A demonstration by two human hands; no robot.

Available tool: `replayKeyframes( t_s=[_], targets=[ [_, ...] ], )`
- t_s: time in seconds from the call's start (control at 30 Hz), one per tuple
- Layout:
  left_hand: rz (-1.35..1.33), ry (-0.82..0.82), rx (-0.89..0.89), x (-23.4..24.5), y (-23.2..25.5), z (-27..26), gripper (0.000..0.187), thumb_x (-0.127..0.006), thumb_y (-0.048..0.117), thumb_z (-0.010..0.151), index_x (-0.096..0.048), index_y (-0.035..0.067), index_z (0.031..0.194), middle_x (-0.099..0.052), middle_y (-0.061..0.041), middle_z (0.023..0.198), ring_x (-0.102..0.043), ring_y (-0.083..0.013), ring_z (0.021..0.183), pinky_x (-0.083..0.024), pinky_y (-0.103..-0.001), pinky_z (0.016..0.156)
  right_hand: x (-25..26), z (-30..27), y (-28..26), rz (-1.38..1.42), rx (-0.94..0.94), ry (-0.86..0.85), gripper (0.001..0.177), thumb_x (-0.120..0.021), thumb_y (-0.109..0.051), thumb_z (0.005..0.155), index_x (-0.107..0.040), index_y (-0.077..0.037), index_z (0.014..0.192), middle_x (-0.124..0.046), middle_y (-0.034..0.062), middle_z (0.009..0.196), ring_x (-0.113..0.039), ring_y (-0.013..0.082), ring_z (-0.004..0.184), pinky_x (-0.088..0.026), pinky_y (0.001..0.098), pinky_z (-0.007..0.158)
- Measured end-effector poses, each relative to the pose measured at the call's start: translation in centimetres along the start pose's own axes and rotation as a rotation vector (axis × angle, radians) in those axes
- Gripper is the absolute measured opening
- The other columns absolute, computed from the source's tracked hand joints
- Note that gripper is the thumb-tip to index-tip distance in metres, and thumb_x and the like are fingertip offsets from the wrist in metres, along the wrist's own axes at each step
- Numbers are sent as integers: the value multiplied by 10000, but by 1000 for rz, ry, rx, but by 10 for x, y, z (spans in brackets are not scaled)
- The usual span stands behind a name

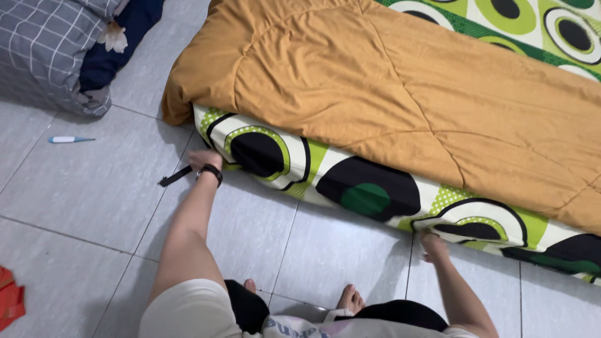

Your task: The person makes a bed by first arranging a long brown bolster pillow and then spreading a brown duvet over a patterned mattress. They smooth the duvet and tuck the edges under the mattress using elastic straps.

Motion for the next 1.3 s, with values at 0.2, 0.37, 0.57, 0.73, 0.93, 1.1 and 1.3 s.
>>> replayKeyframes(
  t_s=[0.2, 0.37, 0.57, 0.73, 0.93, 1.1, 1.3],
  targets=[
    [-332, 329, -1144, 75, 140, -114, 342, -606, 24, 880, -496, 1, 1203, -533, -210, 1192, -472, -367, 1172, -331, -482, 1040, -13, -65, -95, -759, 613, -471, 593, -460, -579, 895, -567, -140, 1279, -700, 136, 1079, -665, 316, 1021, -508, 445, 913],
    [123, -598, -1814, 34, 181, -271, 107, -581, 88, 958, -627, 83, 1054, -629, -95, 1122, -552, -247, 1117, -479, -393, 984, 21, -183, -247, -349, 1330, -33, 374, -628, -306, 911, -564, -60, 1186, -576, 186, 1181, -552, 367, 1090, -480, 440, 877],
    [217, -423, -2188, 22, 153, -345, 302, -699, 293, 734, -637, 91, 951, -605, -62, 996, -545, -260, 1013, -468, -377, 774, 10, -239, -294, -601, 1568, 576, 580, -715, -326, 735, -575, 1, 1193, -573, 147, 1155, -542, 314, 1050, -451, 411, 846],
    [178, -509, -2135, -4, 153, -335, 239, -720, 252, 734, -605, 105, 885, -585, -44, 977, -551, -228, 952, -468, -369, 758, -1, -216, -281, -446, 1617, 505, 254, -706, -211, 814, -667, -40, 997, -602, 90, 910, -578, 280, 937, -484, 387, 805],
    [230, -429, -2158, -7, 148, -334, 155, -713, 208, 823, -591, 150, 899, -587, -5, 970, -569, -193, 967, -477, -332, 811, -3, -208, -281, -276, 1618, 469, 113, -722, -127, 734, -620, -81, 749, -598, 83, 769, -594, 284, 841, -488, 383, 791],
    [270, -535, -2157, -7, 148, -346, 441, -699, 491, 716, -616, 79, 851, -614, -68, 863, -589, -243, 861, -472, -375, 711, 2, -209, -277, -152, 1653, 579, 127, -609, 2, 759, -581, -48, 873, -605, 124, 871, -583, 317, 844, -495, 409, 783],
    [522, -684, -2054, -34, 144, -346, 334, -652, 443, 865, -672, 130, 749, -660, -76, 713, -659, -271, 763, -496, -413, 669, -13, -187, -287, -239, 1544, 565, 180, -555, 18, 749, -570, -41, 918, -577, 158, 840, -597, 352, 822, -501, 429, 731]
  ],
)
Point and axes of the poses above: each hand's wrist, its own z-axis towards the middle knuckle, its own x-axis out of the back of the hand, y = z × x, the point moved 6 cm from there along z, towards the middle knuckle
